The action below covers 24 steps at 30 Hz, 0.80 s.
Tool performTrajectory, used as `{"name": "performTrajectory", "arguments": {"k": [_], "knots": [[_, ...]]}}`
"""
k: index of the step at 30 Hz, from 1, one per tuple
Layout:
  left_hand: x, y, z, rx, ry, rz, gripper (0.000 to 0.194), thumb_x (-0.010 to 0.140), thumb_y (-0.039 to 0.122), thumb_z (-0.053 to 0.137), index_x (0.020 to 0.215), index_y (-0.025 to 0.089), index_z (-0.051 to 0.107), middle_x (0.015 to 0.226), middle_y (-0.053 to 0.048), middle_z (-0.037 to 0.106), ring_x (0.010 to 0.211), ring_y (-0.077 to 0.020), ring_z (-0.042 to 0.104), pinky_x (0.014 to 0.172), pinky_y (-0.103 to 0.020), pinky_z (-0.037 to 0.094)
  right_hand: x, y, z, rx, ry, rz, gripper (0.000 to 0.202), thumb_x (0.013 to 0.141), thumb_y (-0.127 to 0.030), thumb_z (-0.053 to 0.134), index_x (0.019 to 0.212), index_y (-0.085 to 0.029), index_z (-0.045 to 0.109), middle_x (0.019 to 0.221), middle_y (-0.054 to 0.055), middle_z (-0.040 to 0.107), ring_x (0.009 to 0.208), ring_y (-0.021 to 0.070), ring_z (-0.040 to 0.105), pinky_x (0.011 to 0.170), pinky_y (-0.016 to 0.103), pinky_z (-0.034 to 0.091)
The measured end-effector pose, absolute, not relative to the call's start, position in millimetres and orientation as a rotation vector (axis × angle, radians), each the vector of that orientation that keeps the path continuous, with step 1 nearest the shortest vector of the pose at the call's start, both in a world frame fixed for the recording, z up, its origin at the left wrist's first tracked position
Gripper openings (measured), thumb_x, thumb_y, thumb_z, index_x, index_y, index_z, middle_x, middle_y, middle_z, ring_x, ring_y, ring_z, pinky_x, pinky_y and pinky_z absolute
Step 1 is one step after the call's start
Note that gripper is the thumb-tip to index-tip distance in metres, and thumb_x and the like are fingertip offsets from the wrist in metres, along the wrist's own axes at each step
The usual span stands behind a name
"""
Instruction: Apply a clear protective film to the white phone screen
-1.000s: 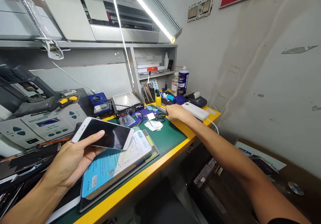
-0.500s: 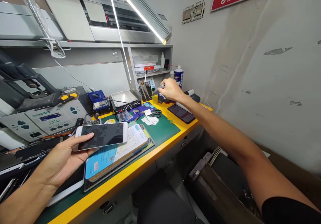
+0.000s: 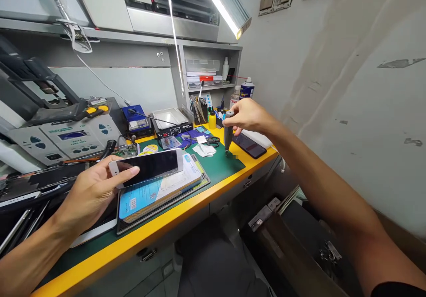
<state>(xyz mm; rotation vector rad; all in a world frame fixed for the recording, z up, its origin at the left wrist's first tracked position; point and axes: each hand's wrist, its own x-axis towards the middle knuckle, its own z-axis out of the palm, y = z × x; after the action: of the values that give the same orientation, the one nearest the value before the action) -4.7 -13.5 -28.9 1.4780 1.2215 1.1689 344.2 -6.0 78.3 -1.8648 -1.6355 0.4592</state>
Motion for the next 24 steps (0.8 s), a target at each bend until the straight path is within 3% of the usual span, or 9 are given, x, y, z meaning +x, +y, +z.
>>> {"name": "performTrajectory", "arguments": {"k": [3,5,11,16,19,24], "knots": [[-16,-14,-27,1.652,1.253,1.043,0.036,0.071,0.05,0.084,0.083,0.02,0.068,0.061,0.005,0.058,0.054,-0.0097,0.047,0.049,-0.018,0.041,342,-4,54,-1.825,-1.67,0.448,0.019,0.083,-0.033,0.073,0.076,-0.016,0.068,0.066,0.003,0.067,0.054,0.0145,0.063,0.051,0.025,0.051],[-20,-15,-27,1.69,1.266,1.007,0.036,0.071,0.05,0.084,0.083,0.02,0.069,0.059,0.004,0.059,0.052,-0.0113,0.049,0.048,-0.019,0.041,341,-1,29,-1.848,-1.74,0.412,0.023,0.084,-0.04,0.07,0.081,-0.017,0.068,0.067,0.001,0.066,0.055,0.0141,0.06,0.049,0.024,0.046],[-25,-14,-35,1.76,1.249,1.011,0.035,0.076,0.05,0.082,0.093,0.019,0.08,0.089,-0.004,0.076,0.074,-0.019,0.064,0.063,-0.024,0.05,332,4,-22,-1.903,-1.76,0.271,0.02,0.087,-0.039,0.064,0.083,-0.019,0.061,0.067,0.003,0.066,0.056,0.0184,0.062,0.051,0.029,0.045],[-27,-12,-39,1.735,1.179,1.014,0.034,0.083,0.05,0.076,0.099,0.02,0.079,0.092,-0.004,0.075,0.08,-0.02,0.064,0.07,-0.025,0.051,296,-5,12,-1.426,-1.364,0.587,0.008,0.082,-0.023,0.069,0.087,-0.021,0.063,0.069,0.004,0.067,0.054,0.0199,0.066,0.054,0.035,0.058],[-27,-11,-39,1.757,1.153,1.036,0.032,0.087,0.048,0.071,0.101,0.02,0.078,0.092,-0.003,0.073,0.08,-0.0187,0.062,0.072,-0.025,0.049,257,-12,40,-1.091,-1.392,0.627,0.007,0.081,-0.018,0.071,0.082,-0.022,0.065,0.068,0.002,0.067,0.05,0.0176,0.065,0.042,0.03,0.052],[-28,-9,-42,1.743,1.073,1.046,0.03,0.09,0.046,0.07,0.097,0.018,0.075,0.085,0.0,0.068,0.074,-0.0144,0.057,0.07,-0.024,0.047,187,-9,59,-0.843,-1.72,0.583,0.012,0.086,-0.017,0.068,0.077,-0.019,0.06,0.067,-0.003,0.066,0.045,0.0112,0.062,0.04,0.024,0.049]]}}
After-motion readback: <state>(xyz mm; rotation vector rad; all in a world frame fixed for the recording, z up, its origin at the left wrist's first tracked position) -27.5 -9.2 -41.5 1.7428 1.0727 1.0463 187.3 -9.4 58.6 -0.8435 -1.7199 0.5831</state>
